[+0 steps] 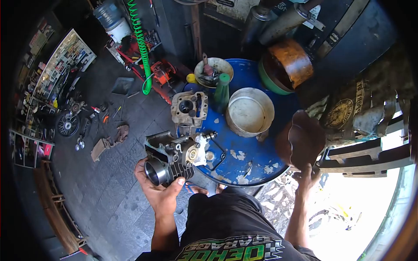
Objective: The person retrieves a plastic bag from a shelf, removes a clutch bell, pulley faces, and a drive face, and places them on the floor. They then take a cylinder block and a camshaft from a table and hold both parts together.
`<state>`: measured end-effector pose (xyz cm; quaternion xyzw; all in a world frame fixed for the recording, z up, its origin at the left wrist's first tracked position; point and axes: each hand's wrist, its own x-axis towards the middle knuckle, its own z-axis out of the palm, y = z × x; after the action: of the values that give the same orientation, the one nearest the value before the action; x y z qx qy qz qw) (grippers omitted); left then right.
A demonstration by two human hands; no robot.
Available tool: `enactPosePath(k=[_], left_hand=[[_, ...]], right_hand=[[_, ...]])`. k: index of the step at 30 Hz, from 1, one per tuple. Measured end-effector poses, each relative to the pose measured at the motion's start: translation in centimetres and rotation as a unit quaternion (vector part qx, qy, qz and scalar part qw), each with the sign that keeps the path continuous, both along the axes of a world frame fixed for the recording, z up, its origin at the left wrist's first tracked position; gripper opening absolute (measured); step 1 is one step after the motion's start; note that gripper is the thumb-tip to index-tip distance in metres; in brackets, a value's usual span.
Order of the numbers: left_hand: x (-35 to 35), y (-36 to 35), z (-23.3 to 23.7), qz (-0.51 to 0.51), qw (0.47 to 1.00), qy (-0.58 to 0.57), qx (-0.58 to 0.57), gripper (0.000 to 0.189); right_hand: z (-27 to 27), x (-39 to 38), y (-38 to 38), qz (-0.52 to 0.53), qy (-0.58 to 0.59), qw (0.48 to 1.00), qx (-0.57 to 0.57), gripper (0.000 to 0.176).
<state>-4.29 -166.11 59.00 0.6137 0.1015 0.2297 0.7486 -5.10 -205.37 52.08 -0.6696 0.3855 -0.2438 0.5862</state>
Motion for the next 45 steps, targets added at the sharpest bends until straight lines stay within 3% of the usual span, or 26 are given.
enactPosePath(k=[2,5,8,10,12,16,18,19,20,22,26,27,28,30,31,32,33,35,42,45], left_hand=[[-0.3,0.1,-0.1,-0.001,1.000,0.008,-0.016,0.088],[-1.2,0.6,-0.6,0.014,1.000,0.016,-0.006,0.089],[-2.3,1.0,-0.7,0.051,0.999,0.012,-0.005,0.089],[-2.8,1.2,-0.7,0.061,0.998,0.018,-0.007,0.089],[-3.6,1.4,-0.6,0.093,0.995,0.034,0.000,0.089],[-4.6,2.1,-1.2,0.099,0.995,0.026,0.018,0.088],[-5.0,2.4,-1.4,0.105,0.994,0.018,0.038,0.086],[-5.3,2.5,-1.2,0.105,0.994,0.021,0.033,0.084],[-5.4,2.5,-1.1,0.108,0.993,0.019,0.034,0.084],[-5.8,2.6,-1.0,0.125,0.991,0.031,0.039,0.084],[-6.0,2.6,-0.7,0.138,0.989,0.044,0.032,0.084],[-6.1,2.9,-0.9,0.135,0.990,0.036,0.038,0.084],[-6.0,3.0,-1.0,0.131,0.990,0.029,0.043,0.083],[-5.7,2.9,-0.8,0.132,0.990,0.028,0.036,0.083],[-5.4,2.7,-1.3,0.128,0.991,0.027,0.037,0.083],[-5.3,2.7,-1.4,0.122,0.992,0.025,0.037,0.084],[-5.1,2.7,-1.5,0.119,0.992,0.023,0.029,0.086],[-5.1,2.4,-0.9,0.107,0.994,0.026,0.010,0.085],[-5.9,2.3,-2.3,0.110,0.993,0.030,-0.039,0.087],[-6.2,2.5,-2.8,0.109,0.993,0.036,-0.038,0.085]], right_hand=[[-2.3,1.3,-0.2,0.008,-0.020,0.999,0.028,0.037],[-1.6,3.6,2.2,-0.008,-0.086,0.991,0.101,0.040],[-2.3,3.7,3.9,0.062,-0.130,0.989,0.015,0.038],[-2.2,3.6,5.4,0.160,-0.037,0.986,0.003,0.036],[-0.6,5.0,7.7,0.239,0.067,0.966,0.075,0.044],[-2.2,10.7,8.5,0.270,0.074,0.959,0.037,0.055],[-3.0,12.7,8.5,0.250,0.070,0.963,0.066,0.054],[-4.3,13.5,8.4,0.255,0.086,0.963,0.018,0.051],[-4.2,13.8,8.8,0.262,0.101,0.959,-0.030,0.049],[-3.8,13.8,8.8,0.264,0.112,0.958,-0.016,0.043],[-3.9,12.5,10.0,0.238,0.072,0.968,-0.033,0.043],[-2.6,11.0,11.8,0.262,0.030,0.961,-0.083,0.040],[-2.0,10.0,13.4,0.284,-0.013,0.950,-0.132,0.037],[-2.1,8.6,15.6,0.456,0.038,0.836,-0.304,0.021],[-2.5,9.1,16.9,0.482,-0.006,0.803,-0.349,0.020],[-2.3,9.6,18.3,0.504,-0.050,0.766,-0.394,0.026],[-2.5,10.4,19.2,0.503,-0.052,0.768,-0.393,0.026],[-3.1,12.7,20.5,0.544,-0.061,0.687,-0.477,0.039],[-5.3,15.8,20.2,0.635,0.031,0.593,-0.494,0.042],[-4.9,14.4,18.1,0.642,0.066,0.634,-0.427,0.038]])
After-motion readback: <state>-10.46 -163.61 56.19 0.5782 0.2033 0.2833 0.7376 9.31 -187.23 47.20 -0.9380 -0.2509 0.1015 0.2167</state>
